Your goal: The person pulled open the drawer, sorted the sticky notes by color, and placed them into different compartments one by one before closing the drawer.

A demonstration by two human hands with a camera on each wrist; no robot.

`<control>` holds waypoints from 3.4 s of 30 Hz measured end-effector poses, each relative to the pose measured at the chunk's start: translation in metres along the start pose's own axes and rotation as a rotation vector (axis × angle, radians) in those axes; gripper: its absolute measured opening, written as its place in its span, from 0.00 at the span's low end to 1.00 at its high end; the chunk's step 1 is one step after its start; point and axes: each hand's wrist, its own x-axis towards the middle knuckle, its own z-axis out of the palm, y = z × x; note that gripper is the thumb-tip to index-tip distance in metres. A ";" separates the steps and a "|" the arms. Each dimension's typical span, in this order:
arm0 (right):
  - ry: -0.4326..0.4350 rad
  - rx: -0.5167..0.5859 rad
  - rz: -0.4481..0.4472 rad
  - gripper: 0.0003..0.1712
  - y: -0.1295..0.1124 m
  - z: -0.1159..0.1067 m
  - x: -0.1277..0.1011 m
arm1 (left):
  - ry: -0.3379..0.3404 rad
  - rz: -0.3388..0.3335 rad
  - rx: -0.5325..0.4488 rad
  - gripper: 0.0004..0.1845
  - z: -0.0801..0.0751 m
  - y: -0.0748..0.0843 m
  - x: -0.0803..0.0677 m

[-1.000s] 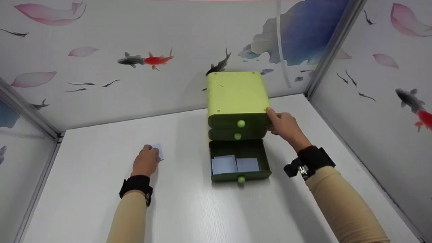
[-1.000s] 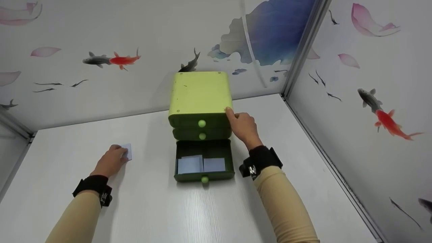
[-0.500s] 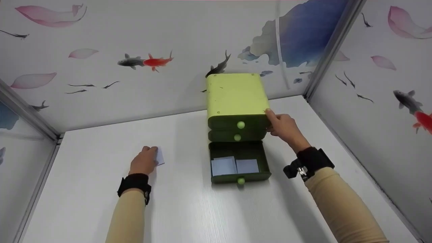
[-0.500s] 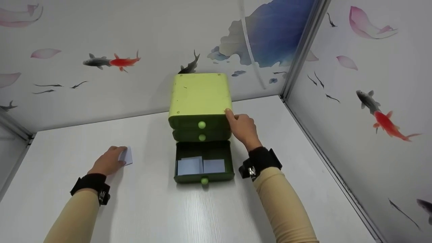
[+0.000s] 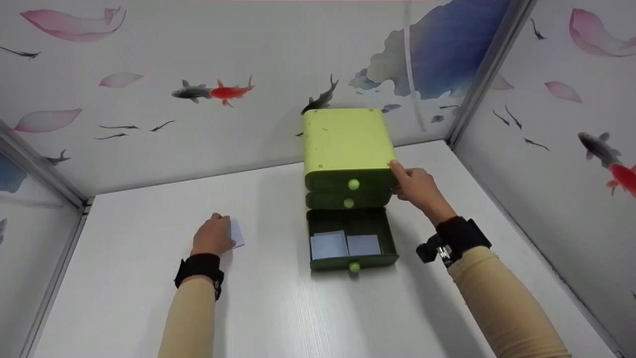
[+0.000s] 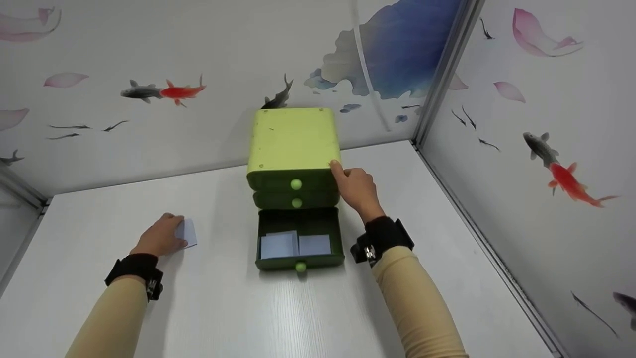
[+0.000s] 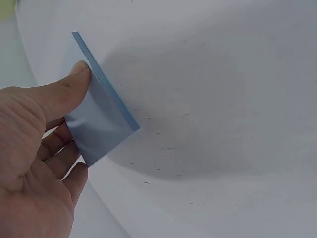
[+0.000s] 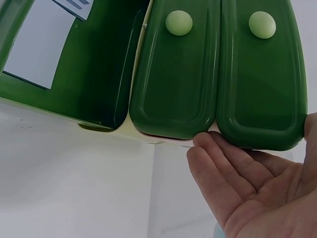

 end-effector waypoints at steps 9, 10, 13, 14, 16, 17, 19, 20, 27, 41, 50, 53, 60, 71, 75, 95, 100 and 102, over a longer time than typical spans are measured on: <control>-0.005 0.003 -0.010 0.49 0.000 -0.001 0.000 | 0.123 -0.005 0.026 0.33 0.000 0.001 -0.005; -0.009 0.005 -0.009 0.49 0.000 -0.001 0.000 | 0.133 -0.003 0.034 0.33 0.000 0.001 -0.005; -0.016 0.013 -0.001 0.49 -0.001 -0.001 -0.001 | 0.162 0.000 0.058 0.29 0.000 0.003 -0.005; -0.017 0.016 0.000 0.50 -0.001 -0.001 -0.001 | 0.173 0.002 0.061 0.28 0.000 0.003 -0.005; -0.012 0.013 -0.001 0.49 -0.001 -0.001 -0.002 | 0.188 -0.005 0.055 0.24 -0.001 0.004 -0.005; -0.009 0.013 0.000 0.49 -0.001 0.000 -0.001 | 0.197 -0.004 0.048 0.22 -0.001 0.004 -0.005; -0.006 0.012 0.001 0.49 0.000 0.000 -0.001 | 0.210 -0.005 0.027 0.17 -0.002 0.005 -0.005; -0.006 0.013 0.002 0.50 0.000 0.000 -0.001 | 0.215 -0.004 0.016 0.16 -0.003 0.006 -0.005; 0.003 0.010 -0.001 0.49 0.001 -0.001 -0.001 | 0.175 0.024 -0.028 0.09 -0.014 0.011 -0.007; 0.024 -0.009 -0.018 0.46 0.000 0.001 -0.001 | 0.027 0.141 -0.055 0.11 -0.034 0.037 -0.012; 0.024 -0.008 -0.030 0.46 0.001 0.001 -0.001 | -0.017 0.234 -0.063 0.10 -0.048 0.064 -0.016; 0.024 -0.009 -0.031 0.46 0.001 0.001 -0.001 | -0.013 0.272 -0.056 0.09 -0.052 0.072 -0.018; 0.013 -0.028 -0.023 0.47 0.000 0.001 -0.002 | -0.001 0.333 -0.044 0.10 -0.060 0.091 -0.022; 0.016 -0.048 -0.025 0.46 0.001 0.000 0.001 | 0.022 0.437 -0.060 0.10 -0.069 0.125 -0.027; 0.021 -0.056 -0.030 0.46 0.002 0.000 0.002 | 0.052 0.488 -0.066 0.10 -0.070 0.139 -0.028; 0.032 -0.035 -0.009 0.46 0.000 0.002 0.001 | 0.071 0.663 -0.084 0.10 -0.055 0.207 -0.015; 0.031 -0.023 -0.013 0.47 0.001 0.002 0.000 | 0.066 0.682 -0.070 0.10 -0.043 0.226 -0.010; 0.030 -0.017 -0.013 0.47 0.001 0.002 -0.001 | 0.065 0.688 -0.083 0.11 -0.037 0.232 -0.008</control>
